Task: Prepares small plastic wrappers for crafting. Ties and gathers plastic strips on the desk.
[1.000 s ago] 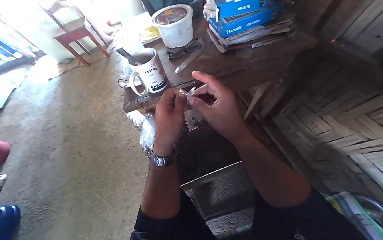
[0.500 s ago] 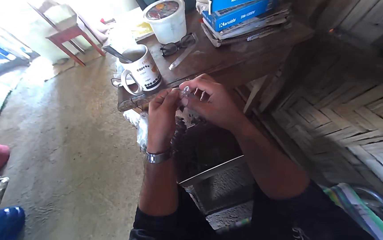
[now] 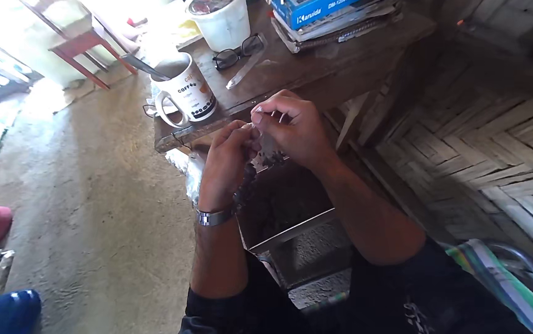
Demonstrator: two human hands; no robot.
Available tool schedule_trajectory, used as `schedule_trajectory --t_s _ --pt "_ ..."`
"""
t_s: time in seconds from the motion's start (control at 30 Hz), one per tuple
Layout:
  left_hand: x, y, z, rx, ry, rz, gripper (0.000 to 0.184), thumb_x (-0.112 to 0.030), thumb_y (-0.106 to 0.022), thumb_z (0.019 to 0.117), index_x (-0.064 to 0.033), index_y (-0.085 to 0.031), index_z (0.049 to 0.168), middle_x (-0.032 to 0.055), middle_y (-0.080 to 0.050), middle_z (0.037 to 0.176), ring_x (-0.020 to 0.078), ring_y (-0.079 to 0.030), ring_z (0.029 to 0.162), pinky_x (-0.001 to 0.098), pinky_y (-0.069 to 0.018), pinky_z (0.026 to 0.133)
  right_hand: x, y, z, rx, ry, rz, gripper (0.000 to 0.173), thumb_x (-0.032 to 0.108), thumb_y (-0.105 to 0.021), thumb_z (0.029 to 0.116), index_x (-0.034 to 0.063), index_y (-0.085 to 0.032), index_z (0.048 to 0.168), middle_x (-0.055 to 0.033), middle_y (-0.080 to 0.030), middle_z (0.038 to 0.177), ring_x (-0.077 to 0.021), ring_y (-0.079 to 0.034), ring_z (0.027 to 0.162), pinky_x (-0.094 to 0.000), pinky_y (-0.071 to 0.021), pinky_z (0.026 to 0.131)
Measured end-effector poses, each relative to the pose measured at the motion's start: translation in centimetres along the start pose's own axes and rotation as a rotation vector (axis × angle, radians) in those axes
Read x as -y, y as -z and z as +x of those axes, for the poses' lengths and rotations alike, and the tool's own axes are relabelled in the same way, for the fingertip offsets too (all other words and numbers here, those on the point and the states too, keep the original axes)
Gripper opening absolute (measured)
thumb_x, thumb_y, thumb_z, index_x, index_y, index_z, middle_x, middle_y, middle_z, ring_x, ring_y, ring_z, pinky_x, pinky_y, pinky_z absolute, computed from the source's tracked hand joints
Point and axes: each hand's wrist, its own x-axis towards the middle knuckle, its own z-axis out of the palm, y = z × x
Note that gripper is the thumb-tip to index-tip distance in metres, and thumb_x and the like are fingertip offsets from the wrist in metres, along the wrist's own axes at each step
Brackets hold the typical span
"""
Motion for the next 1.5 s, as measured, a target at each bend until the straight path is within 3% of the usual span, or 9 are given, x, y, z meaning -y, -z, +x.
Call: schedule_trajectory --t_s 0.13,0.3,0.4,0.57,0.77,0.93,1.13,1.37,1.5 --pt "0.2 -0.1 0.0 0.015 0.049 0.021 0.028 -0.03 -0.042 0.1087 -0.0171 -0.064 0.096 -0.0007 -0.059 0.076 0.0085 -0.054 0.062 0.0241 -0.049 0.06 0.0 0.0 0.1 -0.078 -0.001 -0.001 0.015 0.018 -0.069 0.0982 0.0054 -0.077 0.1 -0.0056 -0.068 0.1 -0.0097 -0.065 0.085 -0.022 -0.0557 0.07" --pt "0.3 0.1 0.0 0.045 0.052 0.041 0.025 -0.025 -0.044 0.1082 -0.023 -0.062 0.125 0.0006 -0.062 0.084 0.0069 -0.05 0.055 0.0199 -0.0444 0.051 0.2 0.4 0.4 -0.097 -0.02 0.013 0.014 0.017 -0.068 0.0987 0.0053 -0.075 0.1 -0.0043 -0.067 0.098 -0.0076 -0.061 0.079 -0.0202 -0.0521 0.065" --pt "0.1 0.0 0.0 0.057 0.017 0.05 0.026 -0.025 -0.043 0.1094 -0.0212 -0.067 0.115 -0.0004 -0.059 0.077 0.0057 -0.049 0.055 0.0187 -0.0433 0.052 0.1 0.7 0.5 -0.099 -0.025 -0.006 0.015 0.019 -0.068 0.0991 0.006 -0.075 0.099 -0.0036 -0.068 0.098 -0.0073 -0.062 0.081 -0.0203 -0.0514 0.067" --pt "0.0 -0.1 -0.1 0.069 0.06 0.081 0.03 -0.034 -0.04 0.1101 -0.0186 -0.065 0.113 -0.0004 -0.055 0.071 0.0062 -0.048 0.053 0.0197 -0.0434 0.052 0.0 1.6 0.8 -0.133 -0.052 -0.022 0.014 0.019 -0.068 0.0986 0.0068 -0.075 0.1 -0.0026 -0.07 0.098 -0.0067 -0.063 0.082 -0.0209 -0.053 0.07" --pt "0.1 -0.2 0.1 0.109 0.077 0.056 0.03 -0.034 -0.04 0.1095 -0.0179 -0.065 0.108 0.0003 -0.057 0.072 0.0066 -0.05 0.054 0.02 -0.0447 0.052 -0.2 2.5 1.1 -0.198 -0.053 0.006 0.013 0.017 -0.069 0.0977 0.0062 -0.075 0.099 -0.0029 -0.068 0.096 -0.0064 -0.062 0.078 -0.0199 -0.0522 0.067" --pt "0.3 -0.2 0.2 0.119 0.084 0.035 0.031 -0.03 -0.037 0.1092 -0.0174 -0.065 0.107 0.0004 -0.061 0.081 0.0065 -0.053 0.058 0.0194 -0.0464 0.054 -0.3 3.5 1.5 -0.249 -0.045 0.014 0.013 0.016 -0.069 0.0979 0.005 -0.075 0.1 -0.0038 -0.07 0.097 -0.0073 -0.066 0.085 -0.0212 -0.0554 0.074" --pt "0.4 -0.4 0.1 0.14 0.111 0.048 0.03 -0.03 -0.04 0.1076 -0.0168 -0.066 0.102 -0.0007 -0.057 0.071 0.0072 -0.052 0.057 0.0211 -0.0464 0.056 -0.5 5.3 1.9 -0.324 -0.064 0.056 0.011 0.013 -0.07 0.097 0.0033 -0.073 0.1 -0.0035 -0.072 0.093 -0.0092 -0.069 0.086 -0.0259 -0.0591 0.08" --pt "0.8 -0.7 2.5 0.213 0.085 0.114 0.029 -0.02 -0.04 0.1068 -0.009 -0.067 0.102 -0.0005 -0.065 0.083 0.0092 -0.059 0.069 0.0264 -0.0529 0.065 -0.2 6.5 2.3 -0.23 -0.089 0.066 0.022 0.02 -0.058 0.1041 0.004 -0.073 0.108 -0.0024 -0.072 0.099 -0.0091 -0.067 0.09 -0.0289 -0.0559 0.082" --pt "1.3 -0.1 2.7 0.309 0.016 0.131 0.023 -0.02 -0.048 0.1094 -0.0043 -0.063 0.114 0.0062 -0.069 0.1 0.0158 -0.069 0.084 0.0337 -0.0614 0.078 -0.2 7.5 2.7 -0.312 -0.075 0.158 0.02 0.004 -0.053 0.1005 0.0009 -0.067 0.087 -0.0076 -0.069 0.083 -0.0153 -0.067 0.081 -0.0302 -0.0571 0.076"
